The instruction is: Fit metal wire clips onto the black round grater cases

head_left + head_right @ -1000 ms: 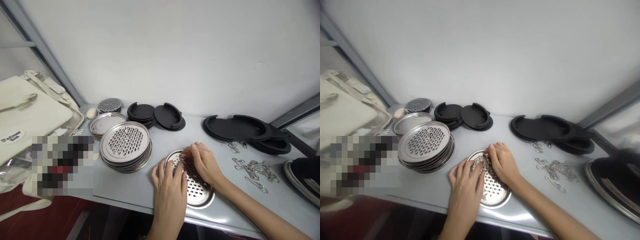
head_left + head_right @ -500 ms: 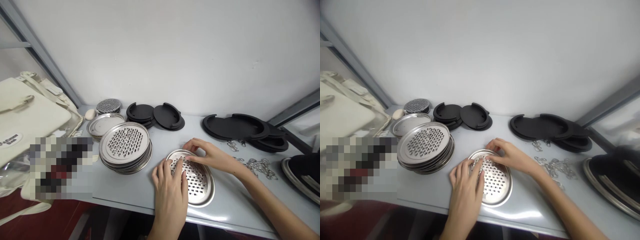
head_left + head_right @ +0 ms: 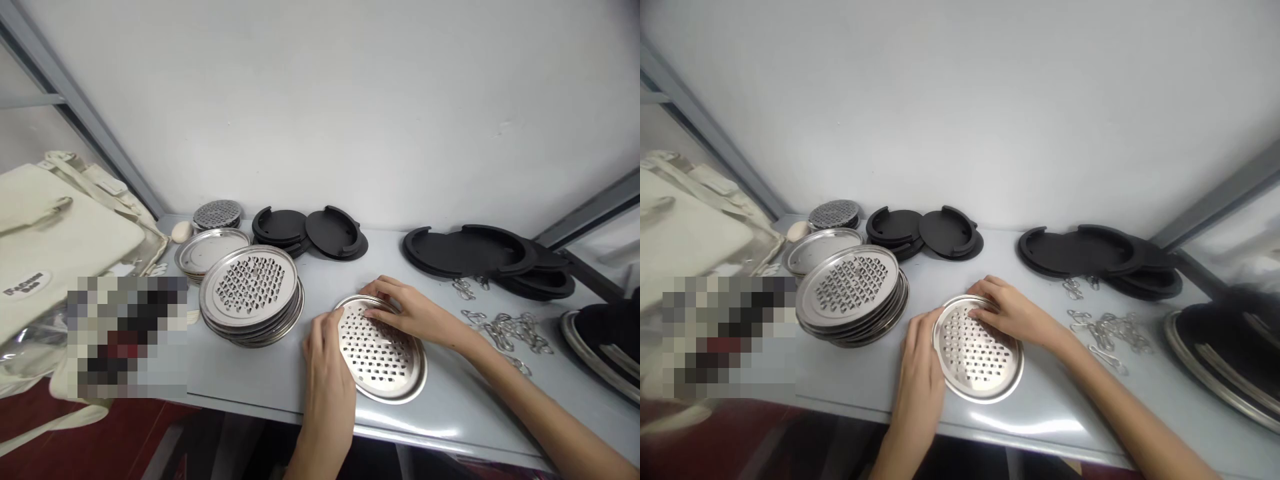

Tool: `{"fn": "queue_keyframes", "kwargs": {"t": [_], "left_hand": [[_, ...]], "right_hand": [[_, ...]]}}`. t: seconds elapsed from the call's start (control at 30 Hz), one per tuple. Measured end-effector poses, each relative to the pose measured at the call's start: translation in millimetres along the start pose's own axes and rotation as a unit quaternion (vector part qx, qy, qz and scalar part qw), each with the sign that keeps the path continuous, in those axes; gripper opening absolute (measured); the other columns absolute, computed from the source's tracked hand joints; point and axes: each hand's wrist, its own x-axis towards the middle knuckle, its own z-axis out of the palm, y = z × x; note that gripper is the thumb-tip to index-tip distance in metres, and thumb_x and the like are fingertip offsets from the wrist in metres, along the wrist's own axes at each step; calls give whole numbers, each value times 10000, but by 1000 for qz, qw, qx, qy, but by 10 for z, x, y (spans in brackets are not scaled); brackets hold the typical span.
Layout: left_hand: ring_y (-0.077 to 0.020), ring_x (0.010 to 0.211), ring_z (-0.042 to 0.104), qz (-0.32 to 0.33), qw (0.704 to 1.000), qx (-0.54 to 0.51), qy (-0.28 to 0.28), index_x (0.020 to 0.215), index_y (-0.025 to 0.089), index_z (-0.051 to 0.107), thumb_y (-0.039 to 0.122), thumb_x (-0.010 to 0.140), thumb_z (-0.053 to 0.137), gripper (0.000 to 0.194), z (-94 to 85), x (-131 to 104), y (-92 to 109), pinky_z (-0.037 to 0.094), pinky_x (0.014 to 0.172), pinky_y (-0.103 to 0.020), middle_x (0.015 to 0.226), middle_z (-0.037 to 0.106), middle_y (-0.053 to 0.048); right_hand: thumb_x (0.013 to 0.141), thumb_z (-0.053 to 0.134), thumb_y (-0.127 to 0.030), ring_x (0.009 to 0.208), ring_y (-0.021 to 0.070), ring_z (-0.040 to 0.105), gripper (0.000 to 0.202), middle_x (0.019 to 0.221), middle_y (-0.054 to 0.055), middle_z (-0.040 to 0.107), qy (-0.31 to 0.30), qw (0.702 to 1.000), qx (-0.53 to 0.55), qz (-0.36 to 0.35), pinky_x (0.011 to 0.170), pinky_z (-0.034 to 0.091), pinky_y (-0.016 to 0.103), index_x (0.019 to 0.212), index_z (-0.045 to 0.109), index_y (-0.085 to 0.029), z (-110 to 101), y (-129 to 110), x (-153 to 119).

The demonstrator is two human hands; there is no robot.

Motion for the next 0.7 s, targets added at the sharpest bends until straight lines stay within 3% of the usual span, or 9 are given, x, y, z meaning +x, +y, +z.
{"fn": "queue_keyframes", "kwargs": {"t": [0.2, 0.37, 0.6, 0.7], "left_hand": [[-167, 1135, 514, 18, 1000, -17, 4, 1225, 257, 466, 31, 905, 295, 427, -181, -57, 39, 461, 946, -309, 1216, 521, -63], [-150, 1001, 577, 80, 997, -15, -7, 1169, 250, 524, 145, 954, 357, 291, -451, -86, 52, 489, 852, -269, 1066, 589, -48], [-142, 949, 583, 125, 973, 99, 169, 1054, 256, 585, 198, 913, 506, 172, -877, 19, -39, 457, 860, -256, 1041, 613, -5], [-184, 968, 577, 112, 962, 172, 181, 1056, 247, 589, 284, 905, 523, 168, -1059, 123, -171, 443, 843, -303, 1038, 619, -18]], "right_hand": [[875, 540, -434, 1018, 218, 572, 304, 1103, 75, 593, 35, 999, -8, -3, 914, 450, 381, 1088, 593, -224, -39, 89, 10], [877, 530, -409, 871, 203, 579, 235, 957, 65, 605, 21, 999, -31, 4, 798, 476, 365, 959, 606, -202, -55, 146, 18], [906, 481, -350, 719, 152, 550, 198, 852, 35, 578, 61, 998, -25, -4, 683, 458, 304, 891, 597, -191, 99, 147, 60], [914, 466, -351, 685, 142, 541, 213, 836, 31, 575, 65, 998, -5, -7, 653, 453, 293, 869, 601, -193, 144, 149, 68]]}}
